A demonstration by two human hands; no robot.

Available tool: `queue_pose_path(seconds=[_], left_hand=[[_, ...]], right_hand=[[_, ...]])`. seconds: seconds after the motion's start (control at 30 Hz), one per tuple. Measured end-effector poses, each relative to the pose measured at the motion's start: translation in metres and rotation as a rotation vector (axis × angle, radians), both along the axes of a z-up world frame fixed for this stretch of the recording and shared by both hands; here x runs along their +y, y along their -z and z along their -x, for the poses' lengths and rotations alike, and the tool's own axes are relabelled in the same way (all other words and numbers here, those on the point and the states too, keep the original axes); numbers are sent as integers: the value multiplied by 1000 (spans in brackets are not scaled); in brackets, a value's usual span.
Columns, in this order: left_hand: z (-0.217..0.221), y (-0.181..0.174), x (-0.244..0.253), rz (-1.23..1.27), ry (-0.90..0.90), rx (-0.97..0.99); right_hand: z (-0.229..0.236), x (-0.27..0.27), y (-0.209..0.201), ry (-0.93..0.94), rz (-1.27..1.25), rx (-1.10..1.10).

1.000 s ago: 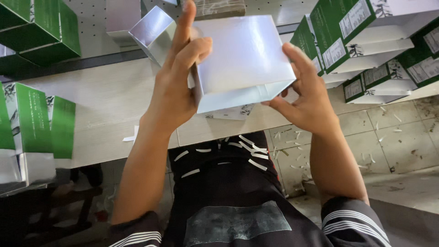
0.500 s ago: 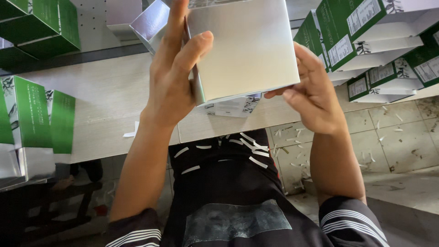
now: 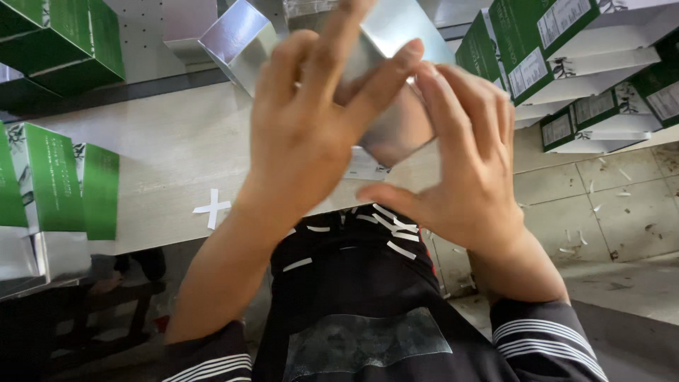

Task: The person assembles green and white cardboard boxes by folding the flaps and securing them with white tape. They handle multiple boxes, applying tape to the seams and stacking the finished products on a table.

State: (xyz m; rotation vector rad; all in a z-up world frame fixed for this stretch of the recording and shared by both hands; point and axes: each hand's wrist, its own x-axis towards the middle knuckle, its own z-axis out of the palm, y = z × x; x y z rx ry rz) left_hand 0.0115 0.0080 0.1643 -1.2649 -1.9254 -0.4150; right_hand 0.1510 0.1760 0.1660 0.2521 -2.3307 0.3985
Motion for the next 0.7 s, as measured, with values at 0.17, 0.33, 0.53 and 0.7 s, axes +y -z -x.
queue_pose_path(seconds=[0.17, 0.33, 0.53, 0.7], left_hand=[[-7, -5, -3, -36, 24, 0], [5, 11, -28, -151, 263, -844], [23, 37, -23, -361, 477, -1265], [30, 57, -16, -435, 572, -1257]], right_hand=[[1, 8, 1, 123, 64, -24], [23, 36, 6, -279, 543, -71], [47, 56, 39, -578, 823, -172], [46, 66, 54, -508, 819, -326]])
